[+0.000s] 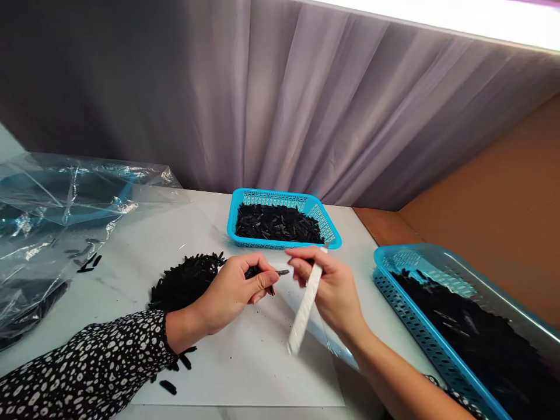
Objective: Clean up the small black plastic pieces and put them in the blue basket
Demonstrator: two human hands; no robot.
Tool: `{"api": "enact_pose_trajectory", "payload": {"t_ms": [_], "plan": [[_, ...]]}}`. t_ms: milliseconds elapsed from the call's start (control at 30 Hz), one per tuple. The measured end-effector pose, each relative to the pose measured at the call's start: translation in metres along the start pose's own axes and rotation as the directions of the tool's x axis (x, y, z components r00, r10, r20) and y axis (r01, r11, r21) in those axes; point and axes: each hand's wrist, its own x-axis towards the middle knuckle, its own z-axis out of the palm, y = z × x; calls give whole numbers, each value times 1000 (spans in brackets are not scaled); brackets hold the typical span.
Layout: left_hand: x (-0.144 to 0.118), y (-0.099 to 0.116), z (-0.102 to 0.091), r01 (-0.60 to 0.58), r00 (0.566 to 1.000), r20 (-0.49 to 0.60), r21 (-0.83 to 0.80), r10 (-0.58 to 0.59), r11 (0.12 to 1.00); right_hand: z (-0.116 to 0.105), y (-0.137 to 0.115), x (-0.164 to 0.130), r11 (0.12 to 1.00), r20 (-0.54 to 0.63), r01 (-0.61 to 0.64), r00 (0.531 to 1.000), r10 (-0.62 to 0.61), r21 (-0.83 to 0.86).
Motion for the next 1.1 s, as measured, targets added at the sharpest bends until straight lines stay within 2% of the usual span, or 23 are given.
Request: {"api": "enact_pose_trajectory", "payload": {"t_ms": [100,167,233,300,400,467,533,633,733,933,1100], "plan": [[1,-1,-2,-9,999,-48,46,11,999,-9,5,42,953,-68,117,988,-141,-280],[2,-1,-3,-10,996,-83,88,18,996,-14,8,64,936,-45,130,987,-154,-328],[2,-1,-4,-17,994,-104,126,31,992,-16,9,74,926,-24,141,987,-159,-350],[2,-1,-5,-35,992,-112,154,53,987,-17,5,67,932,-39,159,983,-181,-325],[0,1,-4,-49,991,-116,183,71,982,-15,-8,36,964,-66,189,977,-204,-187],[-1,3,-3,-54,990,-118,199,78,979,-13,-19,10,947,5,242,969,-246,-213],[-2,4,-1,-66,989,-115,216,92,974,-10,-25,-12,905,46,334,941,-334,-264],[-5,5,1,-69,990,-107,236,96,969,-4,-25,-33,903,-1,346,934,-358,-256],[-7,6,2,-65,989,-115,230,93,971,1,-20,-41,912,-38,341,933,-359,-227],[-8,10,4,-93,984,-127,202,121,975,6,-22,-42,902,-69,328,931,-360,-280],[-8,10,5,-88,986,-125,177,111,980,6,-21,-44,911,-35,299,946,-322,-285]]}}
